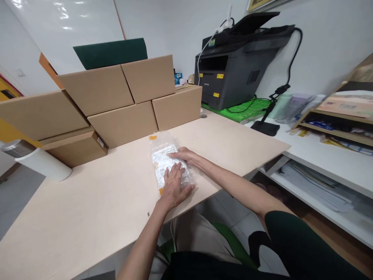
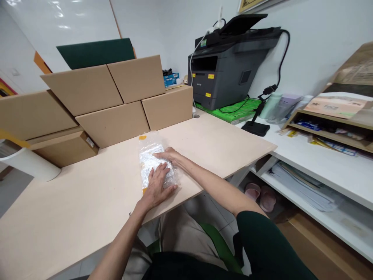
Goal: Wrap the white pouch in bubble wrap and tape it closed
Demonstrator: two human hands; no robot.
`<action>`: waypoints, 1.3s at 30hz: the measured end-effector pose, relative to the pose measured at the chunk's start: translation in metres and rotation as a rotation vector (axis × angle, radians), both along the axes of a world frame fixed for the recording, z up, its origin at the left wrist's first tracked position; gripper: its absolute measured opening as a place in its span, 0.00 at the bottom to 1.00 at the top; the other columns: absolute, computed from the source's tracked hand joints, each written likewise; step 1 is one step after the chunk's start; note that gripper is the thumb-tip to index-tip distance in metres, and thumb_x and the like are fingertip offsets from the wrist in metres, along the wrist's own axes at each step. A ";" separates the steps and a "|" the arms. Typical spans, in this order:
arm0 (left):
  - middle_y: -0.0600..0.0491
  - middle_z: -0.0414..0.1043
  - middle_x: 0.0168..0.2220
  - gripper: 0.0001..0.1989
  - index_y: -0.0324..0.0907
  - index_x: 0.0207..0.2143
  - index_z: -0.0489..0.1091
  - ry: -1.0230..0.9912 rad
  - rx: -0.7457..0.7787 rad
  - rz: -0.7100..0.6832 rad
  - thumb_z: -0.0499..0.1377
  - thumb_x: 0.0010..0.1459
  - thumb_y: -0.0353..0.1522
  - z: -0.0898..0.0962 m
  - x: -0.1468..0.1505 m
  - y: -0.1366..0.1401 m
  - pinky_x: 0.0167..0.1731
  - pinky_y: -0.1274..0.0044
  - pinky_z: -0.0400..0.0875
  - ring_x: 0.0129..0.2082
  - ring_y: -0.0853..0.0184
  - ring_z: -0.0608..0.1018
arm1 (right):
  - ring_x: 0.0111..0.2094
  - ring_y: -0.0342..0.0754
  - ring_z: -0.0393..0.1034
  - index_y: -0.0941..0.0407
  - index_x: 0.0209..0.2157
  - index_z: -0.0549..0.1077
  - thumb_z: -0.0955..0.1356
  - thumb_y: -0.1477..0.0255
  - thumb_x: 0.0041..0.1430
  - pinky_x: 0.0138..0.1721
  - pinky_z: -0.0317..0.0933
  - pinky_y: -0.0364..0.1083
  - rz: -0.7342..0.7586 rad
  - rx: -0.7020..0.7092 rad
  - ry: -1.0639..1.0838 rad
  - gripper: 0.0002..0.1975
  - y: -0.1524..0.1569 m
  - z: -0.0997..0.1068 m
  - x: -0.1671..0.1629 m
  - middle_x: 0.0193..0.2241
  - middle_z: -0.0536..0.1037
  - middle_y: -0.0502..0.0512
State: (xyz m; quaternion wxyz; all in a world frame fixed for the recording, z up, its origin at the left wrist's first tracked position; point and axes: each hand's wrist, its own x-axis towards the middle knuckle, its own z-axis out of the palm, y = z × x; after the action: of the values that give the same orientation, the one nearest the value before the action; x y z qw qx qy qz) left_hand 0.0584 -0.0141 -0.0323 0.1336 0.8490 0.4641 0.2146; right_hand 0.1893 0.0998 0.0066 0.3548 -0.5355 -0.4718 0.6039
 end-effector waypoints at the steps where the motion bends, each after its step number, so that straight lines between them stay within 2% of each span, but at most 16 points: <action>1: 0.37 0.52 0.69 0.30 0.40 0.61 0.59 -0.025 0.024 -0.004 0.58 0.61 0.44 -0.002 -0.001 -0.002 0.67 0.51 0.39 0.71 0.52 0.51 | 0.24 0.43 0.65 0.59 0.24 0.70 0.81 0.68 0.38 0.27 0.59 0.42 0.011 -0.011 0.078 0.19 -0.002 0.001 -0.003 0.19 0.71 0.48; 5: 0.40 0.57 0.67 0.24 0.43 0.59 0.62 -0.146 0.203 0.010 0.54 0.65 0.43 0.005 -0.015 -0.008 0.66 0.55 0.46 0.69 0.56 0.56 | 0.26 0.44 0.69 0.61 0.29 0.74 0.80 0.74 0.36 0.30 0.65 0.43 0.120 -0.047 0.374 0.18 -0.013 0.002 -0.009 0.23 0.76 0.51; 8: 0.40 0.55 0.68 0.26 0.43 0.62 0.60 -0.162 0.470 0.222 0.53 0.65 0.43 0.033 -0.040 -0.002 0.66 0.52 0.42 0.70 0.53 0.51 | 0.28 0.48 0.73 0.61 0.34 0.75 0.81 0.73 0.33 0.33 0.69 0.46 0.182 -0.042 0.473 0.23 -0.024 0.002 -0.009 0.27 0.79 0.53; 10: 0.39 0.49 0.70 0.36 0.43 0.66 0.55 -0.057 0.491 0.315 0.57 0.60 0.49 0.058 -0.062 0.006 0.65 0.49 0.34 0.71 0.48 0.46 | 0.29 0.49 0.75 0.61 0.36 0.76 0.81 0.71 0.32 0.34 0.70 0.47 0.243 0.011 0.504 0.26 -0.032 0.004 -0.009 0.30 0.80 0.54; 12: 0.40 0.50 0.70 0.43 0.45 0.67 0.52 0.054 0.365 0.332 0.60 0.55 0.53 0.080 -0.082 0.013 0.65 0.48 0.32 0.71 0.46 0.46 | 0.30 0.48 0.75 0.61 0.38 0.76 0.81 0.68 0.33 0.34 0.70 0.47 0.310 0.084 0.519 0.27 -0.040 0.008 -0.008 0.31 0.80 0.54; 14: 0.41 0.52 0.69 0.46 0.46 0.68 0.52 0.091 0.195 0.277 0.61 0.52 0.54 0.095 -0.098 0.016 0.65 0.48 0.36 0.70 0.45 0.50 | 0.30 0.47 0.75 0.60 0.39 0.77 0.81 0.67 0.35 0.35 0.70 0.46 0.365 0.159 0.518 0.26 -0.045 0.013 -0.007 0.32 0.80 0.54; 19: 0.40 0.51 0.69 0.53 0.48 0.70 0.47 -0.176 -0.107 0.135 0.68 0.46 0.48 0.104 -0.114 0.007 0.62 0.56 0.58 0.66 0.48 0.60 | 0.29 0.44 0.72 0.59 0.37 0.77 0.80 0.67 0.39 0.33 0.67 0.42 0.425 0.325 0.471 0.22 -0.048 0.026 -0.001 0.30 0.78 0.51; 21: 0.40 0.55 0.67 0.52 0.46 0.69 0.50 -0.362 -0.277 0.085 0.69 0.46 0.45 0.108 -0.118 0.003 0.58 0.59 0.65 0.63 0.49 0.65 | 0.28 0.43 0.71 0.59 0.36 0.77 0.79 0.66 0.40 0.31 0.66 0.42 0.449 0.359 0.449 0.20 -0.049 0.031 0.003 0.29 0.77 0.50; 24: 0.40 0.66 0.60 0.39 0.44 0.62 0.65 -0.521 -0.508 -0.013 0.68 0.48 0.45 0.116 -0.125 -0.002 0.52 0.62 0.70 0.57 0.49 0.71 | 0.26 0.42 0.69 0.58 0.31 0.77 0.79 0.66 0.40 0.28 0.64 0.41 0.465 0.409 0.399 0.17 -0.054 0.040 0.006 0.26 0.74 0.49; 26: 0.41 0.69 0.56 0.33 0.44 0.56 0.71 -0.556 -0.532 -0.062 0.69 0.47 0.44 0.117 -0.128 -0.004 0.50 0.64 0.70 0.55 0.50 0.72 | 0.26 0.42 0.67 0.58 0.30 0.77 0.79 0.66 0.39 0.28 0.63 0.41 0.455 0.446 0.382 0.16 -0.056 0.043 0.005 0.25 0.73 0.48; 30: 0.48 0.73 0.46 0.31 0.46 0.53 0.69 -0.774 -0.512 -0.065 0.70 0.45 0.40 0.101 -0.123 -0.009 0.38 0.74 0.71 0.42 0.60 0.76 | 0.27 0.43 0.67 0.57 0.29 0.76 0.79 0.63 0.40 0.30 0.64 0.42 0.404 0.508 0.380 0.17 -0.055 0.043 -0.003 0.25 0.72 0.48; 32: 0.51 0.73 0.41 0.29 0.44 0.51 0.69 -0.909 -0.502 -0.030 0.69 0.46 0.39 0.090 -0.118 -0.010 0.34 0.78 0.69 0.37 0.64 0.75 | 0.32 0.45 0.70 0.56 0.31 0.75 0.79 0.60 0.40 0.35 0.66 0.44 0.351 0.554 0.351 0.19 -0.053 0.042 -0.008 0.30 0.74 0.50; 34: 0.51 0.74 0.40 0.27 0.42 0.50 0.70 -1.014 -0.499 0.013 0.68 0.47 0.37 0.085 -0.114 -0.010 0.35 0.77 0.70 0.37 0.63 0.76 | 0.44 0.51 0.71 0.55 0.38 0.75 0.79 0.58 0.39 0.44 0.67 0.47 0.254 0.636 0.277 0.25 -0.051 0.042 -0.011 0.43 0.74 0.55; 36: 0.48 0.76 0.42 0.28 0.40 0.52 0.71 -1.101 -0.525 0.026 0.67 0.46 0.36 0.084 -0.112 -0.009 0.38 0.73 0.72 0.40 0.58 0.78 | 0.56 0.56 0.64 0.52 0.50 0.71 0.80 0.58 0.35 0.52 0.64 0.51 0.175 0.691 0.203 0.38 -0.050 0.043 -0.013 0.57 0.67 0.58; 38: 0.46 0.77 0.43 0.31 0.38 0.54 0.71 -1.177 -0.565 0.023 0.66 0.45 0.35 0.086 -0.111 -0.006 0.43 0.68 0.73 0.43 0.53 0.79 | 0.60 0.58 0.61 0.49 0.59 0.63 0.80 0.58 0.35 0.54 0.63 0.53 0.219 0.617 0.237 0.49 -0.050 0.044 -0.014 0.62 0.62 0.60; 39: 0.45 0.78 0.43 0.32 0.37 0.54 0.71 -1.205 -0.594 0.031 0.66 0.44 0.34 0.087 -0.110 -0.005 0.45 0.66 0.73 0.45 0.51 0.79 | 0.58 0.58 0.63 0.50 0.60 0.62 0.80 0.58 0.37 0.53 0.65 0.53 0.285 0.532 0.293 0.48 -0.050 0.043 -0.015 0.61 0.65 0.61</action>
State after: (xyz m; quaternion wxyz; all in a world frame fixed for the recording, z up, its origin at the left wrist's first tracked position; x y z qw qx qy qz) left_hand -0.0519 -0.0191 0.0551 0.5941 0.5012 0.3597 0.5162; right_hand 0.1743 0.0494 0.0499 0.4583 -0.2602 -0.6271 0.5736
